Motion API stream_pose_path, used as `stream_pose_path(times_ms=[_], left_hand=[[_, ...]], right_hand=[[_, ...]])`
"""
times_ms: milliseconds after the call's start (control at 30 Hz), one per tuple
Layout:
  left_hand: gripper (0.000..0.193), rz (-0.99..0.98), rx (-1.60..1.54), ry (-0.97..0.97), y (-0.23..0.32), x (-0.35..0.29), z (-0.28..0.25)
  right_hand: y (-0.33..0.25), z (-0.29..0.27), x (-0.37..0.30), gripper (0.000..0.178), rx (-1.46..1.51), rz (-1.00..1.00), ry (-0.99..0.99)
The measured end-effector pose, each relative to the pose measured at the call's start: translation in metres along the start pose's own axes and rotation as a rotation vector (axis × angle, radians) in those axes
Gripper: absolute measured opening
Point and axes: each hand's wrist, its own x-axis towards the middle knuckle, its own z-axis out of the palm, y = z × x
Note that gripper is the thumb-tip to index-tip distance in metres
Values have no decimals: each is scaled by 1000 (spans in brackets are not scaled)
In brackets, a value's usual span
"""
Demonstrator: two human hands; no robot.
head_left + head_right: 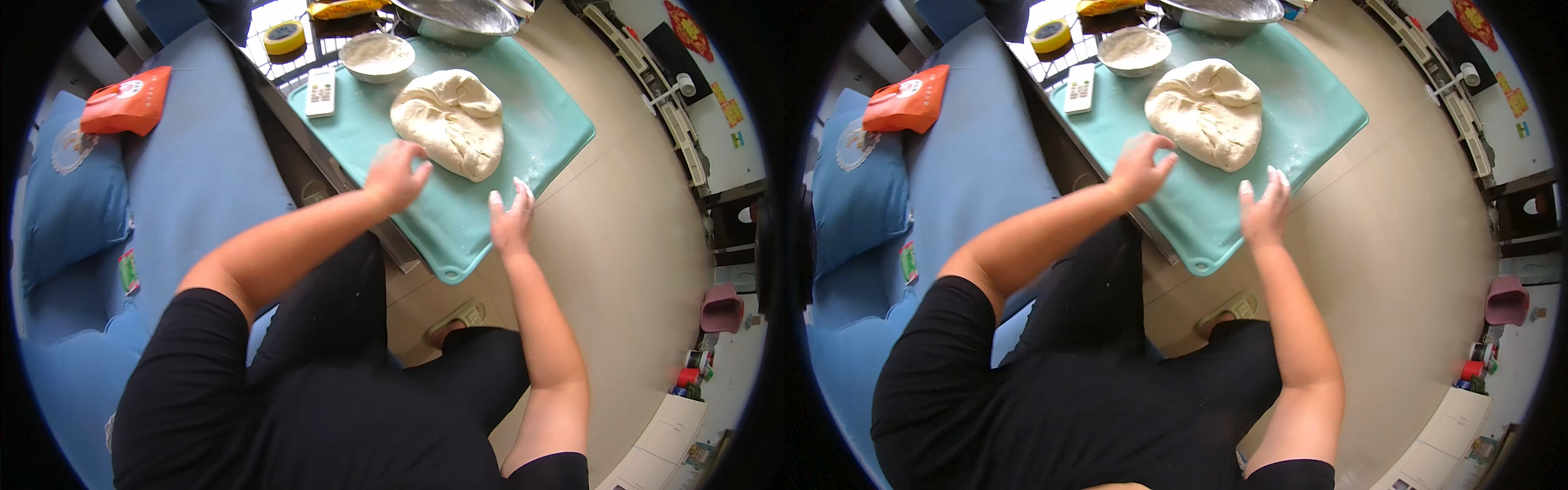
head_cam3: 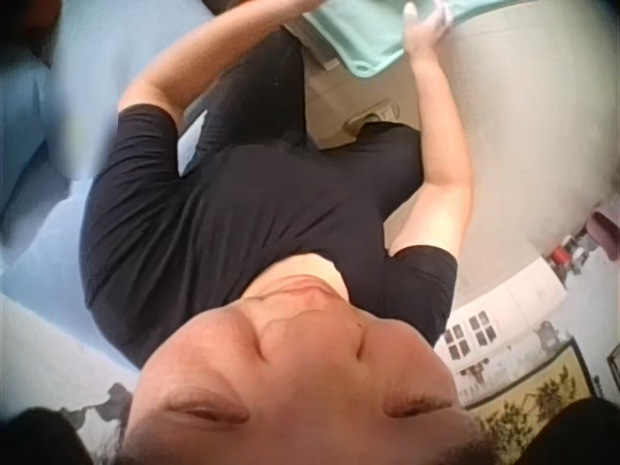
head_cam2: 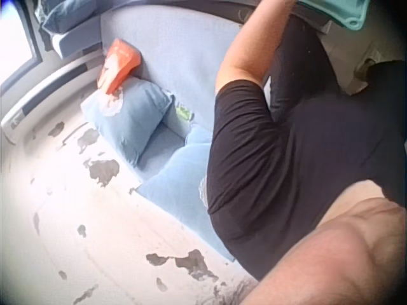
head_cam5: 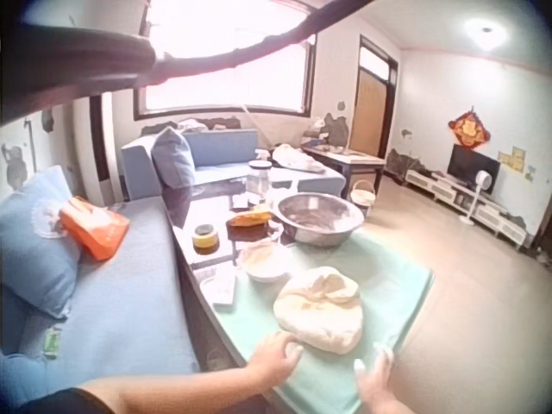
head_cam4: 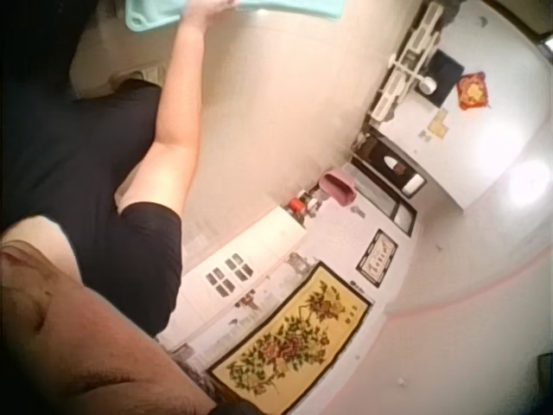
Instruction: The person kneads a large mass of dough on a light green cutting board. They repeatedly fold, press, and turn the dough by hand, occasionally adding flour from a nearby bowl to prevent sticking. The dough is worked into a cohesive, smooth ball throughout the clip.
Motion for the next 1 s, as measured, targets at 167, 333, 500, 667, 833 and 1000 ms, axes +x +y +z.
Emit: stream_pose_path(times_ms=[167, 333, 500, 667, 833, 1000], left_hand=[[22, 607, 142, -351, -49, 59, -6], [45, 621, 207, -576, -46, 66, -18], [48, 557, 105, -688, -54, 78, -11], [46, 514, 52, -707, -49, 88, -9], [44, 504, 44, -709, -49, 85, -10], [46, 506, 22, -706, -50, 82, -18]], right_hand=[[-21, 18, -7, 69, -32, -488, -67], [-29, 20, -6, 64, -50, -466, -274], [-24, 23, -3, 58, -114, -453, -388], [-22, 21, 2, 56, -141, -433, -450], [-26, 23, -3, 58, -187, -417, -472], [-34, 23, -7, 62, -233, -413, -470]])
